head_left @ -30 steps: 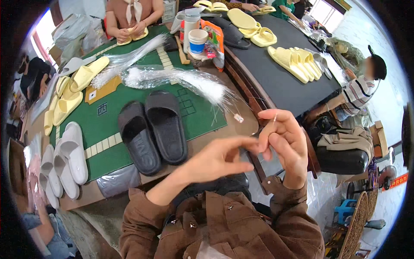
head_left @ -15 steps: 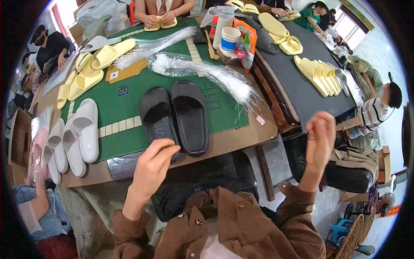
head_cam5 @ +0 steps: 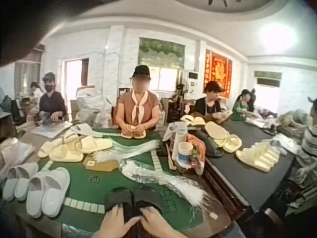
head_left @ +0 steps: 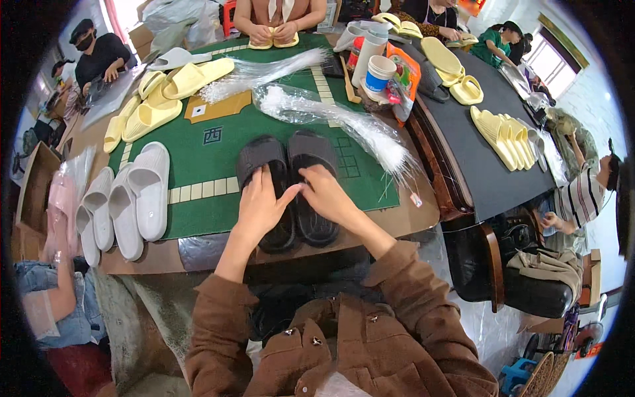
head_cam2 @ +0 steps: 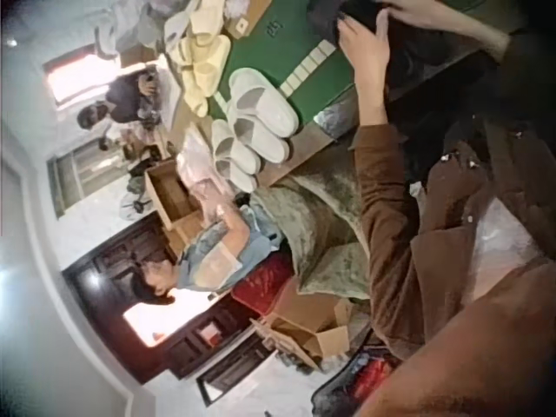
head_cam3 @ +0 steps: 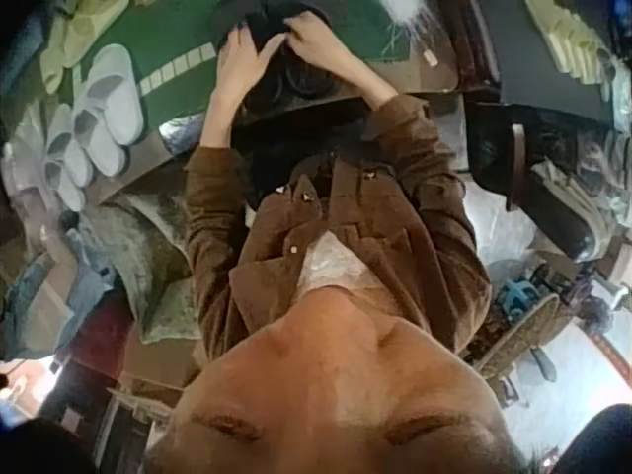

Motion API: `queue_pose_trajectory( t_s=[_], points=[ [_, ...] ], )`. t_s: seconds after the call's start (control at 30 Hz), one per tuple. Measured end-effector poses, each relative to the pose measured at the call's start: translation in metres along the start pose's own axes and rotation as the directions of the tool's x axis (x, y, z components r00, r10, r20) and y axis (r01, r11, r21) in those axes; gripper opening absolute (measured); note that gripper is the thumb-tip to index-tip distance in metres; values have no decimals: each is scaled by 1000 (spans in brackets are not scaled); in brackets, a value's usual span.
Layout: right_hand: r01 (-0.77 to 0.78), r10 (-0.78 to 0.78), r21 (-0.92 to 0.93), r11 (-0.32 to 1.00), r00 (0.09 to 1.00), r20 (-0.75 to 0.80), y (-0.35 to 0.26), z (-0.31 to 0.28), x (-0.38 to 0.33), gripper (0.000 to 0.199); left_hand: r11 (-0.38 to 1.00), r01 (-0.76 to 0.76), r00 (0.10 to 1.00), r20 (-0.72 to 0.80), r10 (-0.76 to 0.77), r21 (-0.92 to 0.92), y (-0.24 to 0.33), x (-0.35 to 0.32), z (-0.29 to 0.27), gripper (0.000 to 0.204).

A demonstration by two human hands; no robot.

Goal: The person assembles multiple pairs of plastic slippers by inserting white zip ties through the toe holes of each slipper. They handle black, pink, white, and yellow slippers, securing the ties and placing the finished pairs on the table. The process is repeated for several pairs throughout the clip.

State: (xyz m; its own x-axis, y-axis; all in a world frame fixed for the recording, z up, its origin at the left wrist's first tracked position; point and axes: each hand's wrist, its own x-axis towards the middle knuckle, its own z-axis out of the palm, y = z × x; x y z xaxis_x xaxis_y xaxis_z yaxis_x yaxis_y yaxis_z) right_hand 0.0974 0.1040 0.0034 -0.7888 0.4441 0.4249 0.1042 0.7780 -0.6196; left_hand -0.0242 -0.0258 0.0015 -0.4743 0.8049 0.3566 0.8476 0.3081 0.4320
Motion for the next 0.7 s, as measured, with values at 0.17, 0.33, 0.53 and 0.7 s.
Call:
queue_pose_trajectory(
  t_s=[0.17,0.33,0.53,0.7],
  points=[
    [-106,131,-184,977,983,127,27,26,27,20,990,138,966,223,-128,-32,-10,28,0,85],
    [-330,349,-144,933,928,131,37,34,49,25,963,246,859,484,-165,-108,-11,54,-5,81],
    [-291,338,-203,935,904,260,49,38,37,37,982,132,948,306,-85,-137,0,30,17,87],
    [-420,421,-62,905,865,274,19,22,31,38,924,374,882,338,-329,-76,20,29,18,66]
  ],
)
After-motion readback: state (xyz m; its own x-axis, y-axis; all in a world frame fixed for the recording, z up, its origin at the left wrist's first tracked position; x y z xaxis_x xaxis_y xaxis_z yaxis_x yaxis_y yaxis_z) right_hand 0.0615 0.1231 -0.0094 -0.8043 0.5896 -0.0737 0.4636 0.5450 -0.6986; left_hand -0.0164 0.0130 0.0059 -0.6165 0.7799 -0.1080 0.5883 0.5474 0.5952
